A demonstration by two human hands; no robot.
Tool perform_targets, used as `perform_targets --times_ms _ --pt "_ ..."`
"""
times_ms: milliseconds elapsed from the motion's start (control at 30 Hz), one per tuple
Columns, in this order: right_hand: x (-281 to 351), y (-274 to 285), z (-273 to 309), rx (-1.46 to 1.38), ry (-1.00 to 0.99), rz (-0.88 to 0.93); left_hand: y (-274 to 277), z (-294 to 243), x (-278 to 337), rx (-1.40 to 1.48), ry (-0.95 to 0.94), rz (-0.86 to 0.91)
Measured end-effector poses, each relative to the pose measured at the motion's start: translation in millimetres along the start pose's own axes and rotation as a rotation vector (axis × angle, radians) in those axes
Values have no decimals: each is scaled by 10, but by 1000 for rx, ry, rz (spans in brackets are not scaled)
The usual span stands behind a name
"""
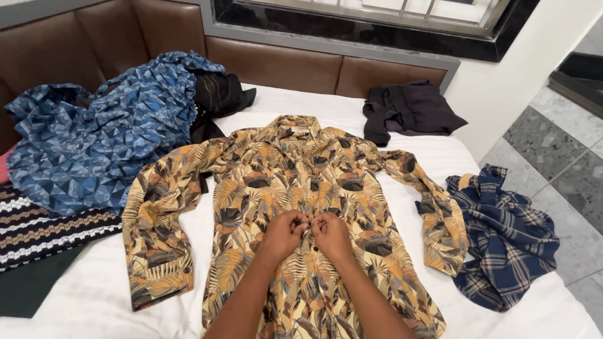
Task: The person sits on a bed and folds a blue plaid shirt, buttoning it before folding it into a compact bundle. They then pick up a yellow patterned shirt, button it, and fold it similarly.
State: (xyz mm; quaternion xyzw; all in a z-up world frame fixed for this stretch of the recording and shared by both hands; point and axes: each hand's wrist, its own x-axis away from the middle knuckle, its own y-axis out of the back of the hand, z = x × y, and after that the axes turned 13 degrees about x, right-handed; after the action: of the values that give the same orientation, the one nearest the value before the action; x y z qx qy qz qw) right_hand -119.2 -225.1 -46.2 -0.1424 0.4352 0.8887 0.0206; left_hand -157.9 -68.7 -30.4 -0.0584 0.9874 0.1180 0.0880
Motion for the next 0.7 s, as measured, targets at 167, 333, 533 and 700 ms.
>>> perform_targets --times_ms 167,333,533,700 --pt "-69 -46 -170 -243 0 -17 85 -295 176 -83 -70 9" --pt "228 359 135 -140 91 -109 101 -374 309 -58 -149 -20" --pt "753 593 385 356 211 109 189 -383 626 -230 -363 -14" --pt "662 279 7 325 139 -30 65 -246 754 -153 -288 151"
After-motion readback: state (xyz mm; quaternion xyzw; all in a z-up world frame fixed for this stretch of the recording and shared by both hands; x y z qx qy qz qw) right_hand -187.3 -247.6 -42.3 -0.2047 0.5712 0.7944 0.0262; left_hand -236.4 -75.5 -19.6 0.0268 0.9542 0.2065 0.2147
